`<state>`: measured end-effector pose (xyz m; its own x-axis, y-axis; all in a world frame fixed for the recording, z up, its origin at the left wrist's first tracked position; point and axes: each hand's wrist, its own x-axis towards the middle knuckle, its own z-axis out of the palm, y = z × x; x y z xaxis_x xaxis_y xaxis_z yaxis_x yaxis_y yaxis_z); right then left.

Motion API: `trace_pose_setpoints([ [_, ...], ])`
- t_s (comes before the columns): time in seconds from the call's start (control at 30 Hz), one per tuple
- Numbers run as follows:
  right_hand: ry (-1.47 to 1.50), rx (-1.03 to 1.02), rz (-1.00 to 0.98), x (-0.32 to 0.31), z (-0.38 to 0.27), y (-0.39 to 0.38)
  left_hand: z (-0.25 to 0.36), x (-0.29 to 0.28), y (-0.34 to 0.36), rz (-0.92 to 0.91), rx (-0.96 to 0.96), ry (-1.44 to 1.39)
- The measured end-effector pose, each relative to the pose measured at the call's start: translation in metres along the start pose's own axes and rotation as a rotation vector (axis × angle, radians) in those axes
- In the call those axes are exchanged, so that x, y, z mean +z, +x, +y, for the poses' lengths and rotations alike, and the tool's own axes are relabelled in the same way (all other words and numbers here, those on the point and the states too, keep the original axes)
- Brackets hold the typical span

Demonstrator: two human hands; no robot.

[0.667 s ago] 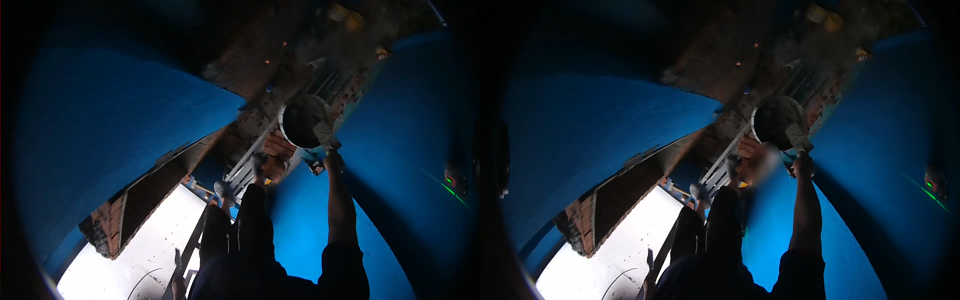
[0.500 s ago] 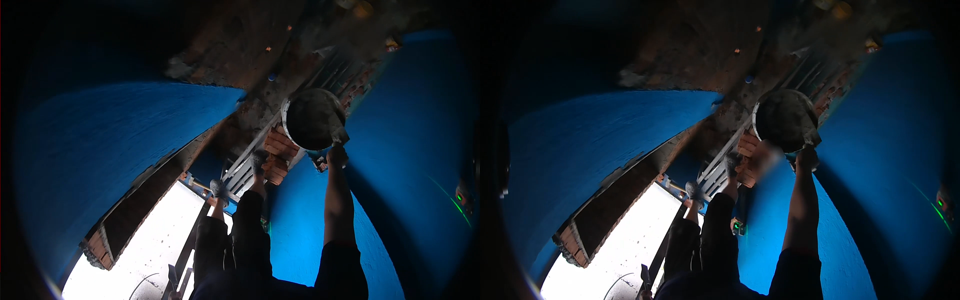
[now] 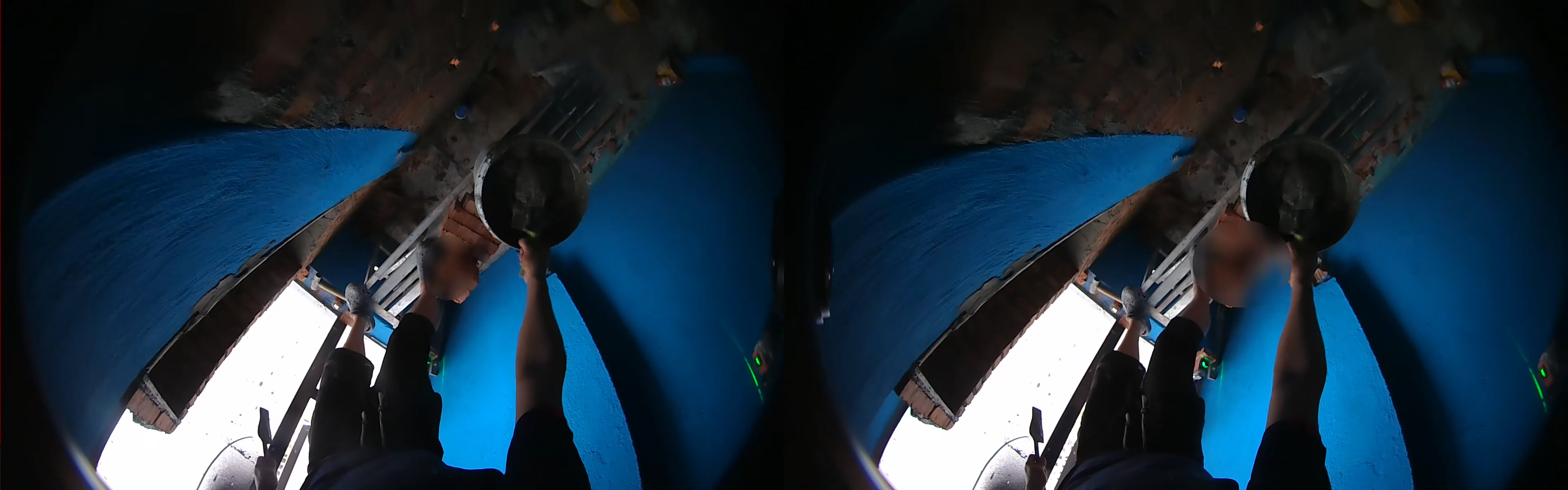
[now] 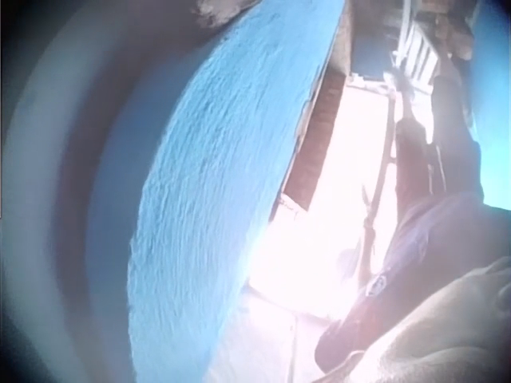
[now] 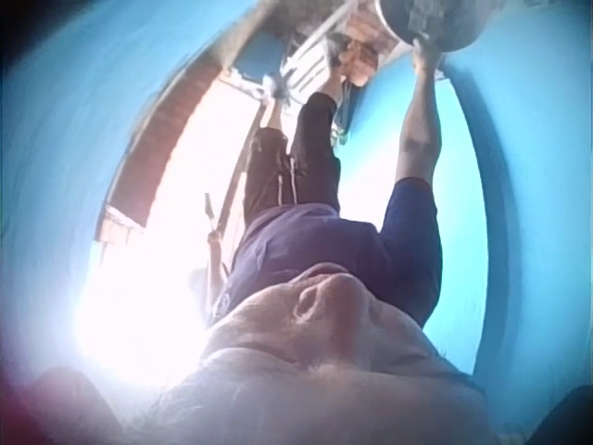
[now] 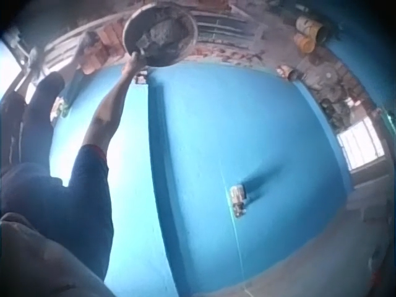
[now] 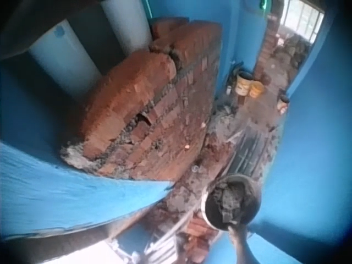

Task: The person lays bricks onto a layer of mortar using a trowel to apply and spread the mortar between the bricks.

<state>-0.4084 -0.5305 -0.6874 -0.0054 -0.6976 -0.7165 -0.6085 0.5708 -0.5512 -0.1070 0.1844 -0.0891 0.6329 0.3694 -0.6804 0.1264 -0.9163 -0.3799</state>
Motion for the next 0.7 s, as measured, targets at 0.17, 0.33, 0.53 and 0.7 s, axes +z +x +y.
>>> trace_pose_setpoints([
  [0.17,-0.501,-0.725,0.224,-0.02,-0.065,-0.074,-0.013,0.016,-0.013,0.046,0.008,-0.068],
  [0.33,-0.234,-0.402,0.06,-0.066,-0.105,-0.141,-0.006,0.033,-0.007,-0.014,0.155,-0.094],
  [0.53,-0.648,-0.699,-0.085,-0.132,-0.11,-0.194,0.035,0.041,-0.006,-0.077,0.286,-0.09],
  [0.7,-0.479,-0.783,-0.126,-0.131,-0.222,-0.324,0.055,0.053,-0.023,-0.117,0.013,-0.528],
])
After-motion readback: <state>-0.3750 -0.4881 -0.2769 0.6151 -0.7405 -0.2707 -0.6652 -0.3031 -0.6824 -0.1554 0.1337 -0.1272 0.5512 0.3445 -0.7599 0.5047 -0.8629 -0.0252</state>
